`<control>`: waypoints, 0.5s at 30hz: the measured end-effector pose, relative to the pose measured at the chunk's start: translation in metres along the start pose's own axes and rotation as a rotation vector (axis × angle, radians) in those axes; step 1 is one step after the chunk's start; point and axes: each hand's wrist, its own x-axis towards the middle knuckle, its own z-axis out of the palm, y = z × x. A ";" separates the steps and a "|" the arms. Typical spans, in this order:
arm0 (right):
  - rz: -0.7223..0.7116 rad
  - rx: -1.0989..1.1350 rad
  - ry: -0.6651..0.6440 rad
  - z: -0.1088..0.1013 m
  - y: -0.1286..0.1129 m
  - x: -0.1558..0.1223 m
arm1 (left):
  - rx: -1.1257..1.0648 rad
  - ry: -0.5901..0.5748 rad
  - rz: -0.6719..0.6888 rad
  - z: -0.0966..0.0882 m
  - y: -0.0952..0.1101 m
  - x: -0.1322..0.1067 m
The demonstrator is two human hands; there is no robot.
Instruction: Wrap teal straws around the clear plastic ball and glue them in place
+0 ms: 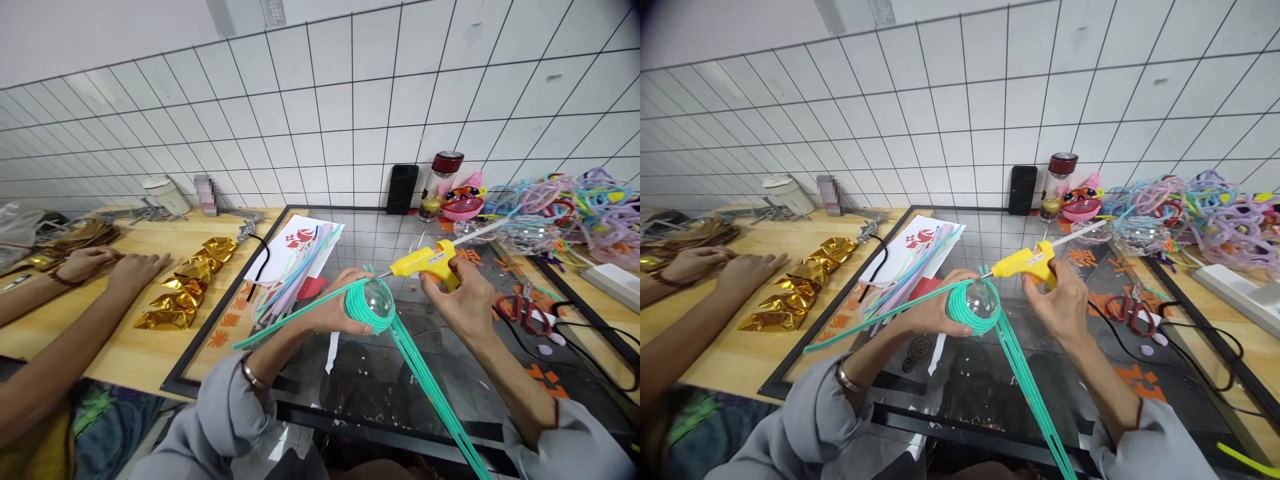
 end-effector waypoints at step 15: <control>-0.319 -0.007 0.117 -0.003 -0.013 -0.009 | -0.009 0.011 0.020 0.001 -0.002 -0.001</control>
